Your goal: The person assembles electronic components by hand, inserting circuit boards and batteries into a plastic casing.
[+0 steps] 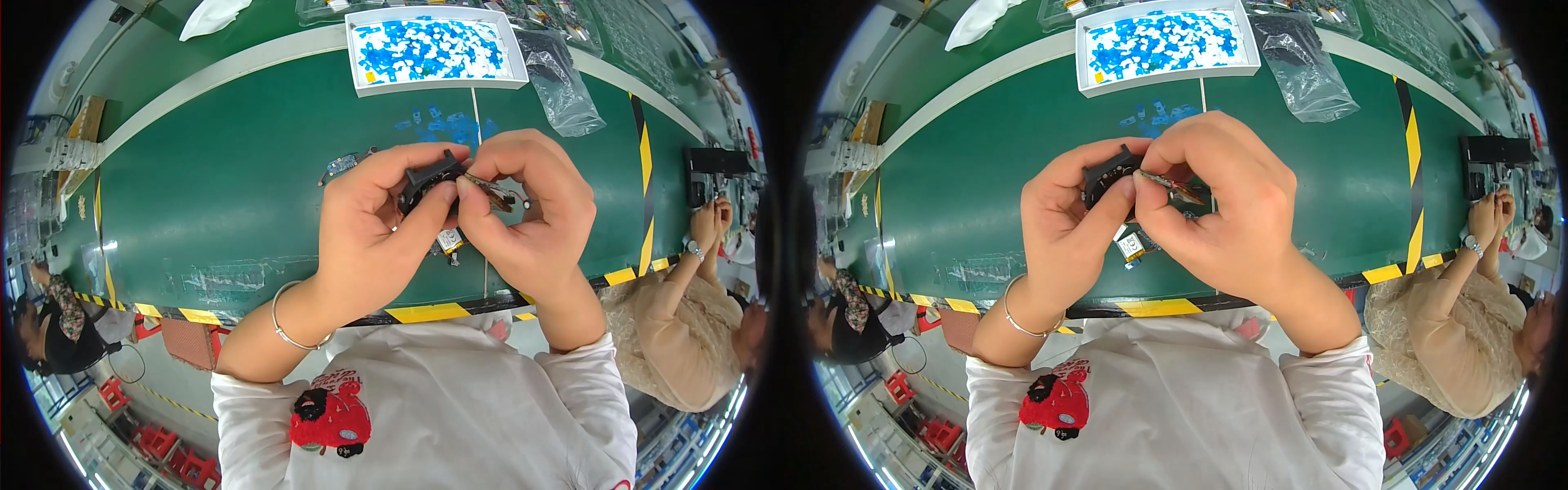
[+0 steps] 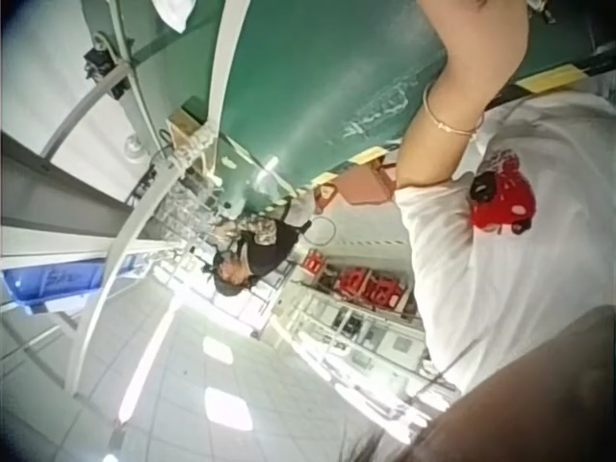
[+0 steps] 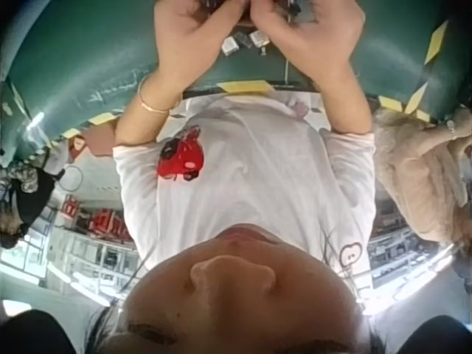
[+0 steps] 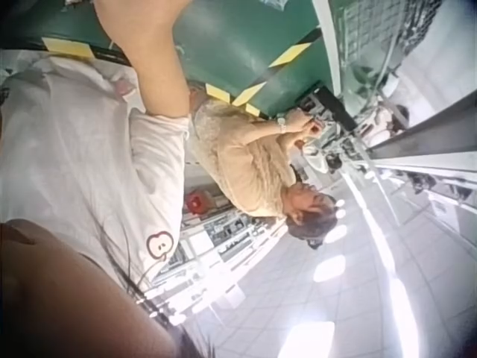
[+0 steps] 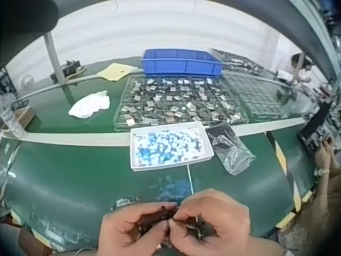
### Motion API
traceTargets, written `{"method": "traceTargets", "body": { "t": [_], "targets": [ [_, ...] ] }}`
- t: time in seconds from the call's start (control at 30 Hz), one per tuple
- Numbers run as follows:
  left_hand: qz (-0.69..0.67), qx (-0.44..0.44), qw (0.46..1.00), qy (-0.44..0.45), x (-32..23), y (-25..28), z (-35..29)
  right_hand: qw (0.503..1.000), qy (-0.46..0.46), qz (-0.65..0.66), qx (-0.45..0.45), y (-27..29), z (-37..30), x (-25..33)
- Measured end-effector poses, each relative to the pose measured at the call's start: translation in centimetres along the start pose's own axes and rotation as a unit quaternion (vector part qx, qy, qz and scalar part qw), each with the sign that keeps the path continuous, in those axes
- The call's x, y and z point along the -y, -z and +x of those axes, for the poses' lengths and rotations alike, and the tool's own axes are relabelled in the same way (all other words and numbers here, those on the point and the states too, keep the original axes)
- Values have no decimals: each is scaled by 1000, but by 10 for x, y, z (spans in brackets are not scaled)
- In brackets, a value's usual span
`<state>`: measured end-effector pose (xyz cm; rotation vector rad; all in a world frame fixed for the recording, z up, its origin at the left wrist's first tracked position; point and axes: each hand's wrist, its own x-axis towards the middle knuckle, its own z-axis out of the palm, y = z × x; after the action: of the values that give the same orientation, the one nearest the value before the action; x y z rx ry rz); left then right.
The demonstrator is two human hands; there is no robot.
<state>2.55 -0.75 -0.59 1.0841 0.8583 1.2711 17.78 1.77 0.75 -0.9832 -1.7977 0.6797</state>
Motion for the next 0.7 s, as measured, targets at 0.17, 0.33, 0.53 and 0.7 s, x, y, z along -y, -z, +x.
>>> {"method": "traceTargets", "body": {
  "t": [0.17, 0.33, 0.53, 0.7],
  "targets": [
    [-25, 11, 1000, -6, 2, 3, 1, 1000, 12, -6, 12, 2, 3, 2],
    [-41, 17, 999, 11, -1, 5, 4, 1000, 6, -2, 26, 4, 4, 3],
    [30, 26, 999, 36, -7, 10, 7, 999, 25, -1, 31, 2, 4, 1],
    [-106, 43, 987, 109, -6, 16, 8, 996, -35, 58, 54, 2, 0, 0]
  ]
}}
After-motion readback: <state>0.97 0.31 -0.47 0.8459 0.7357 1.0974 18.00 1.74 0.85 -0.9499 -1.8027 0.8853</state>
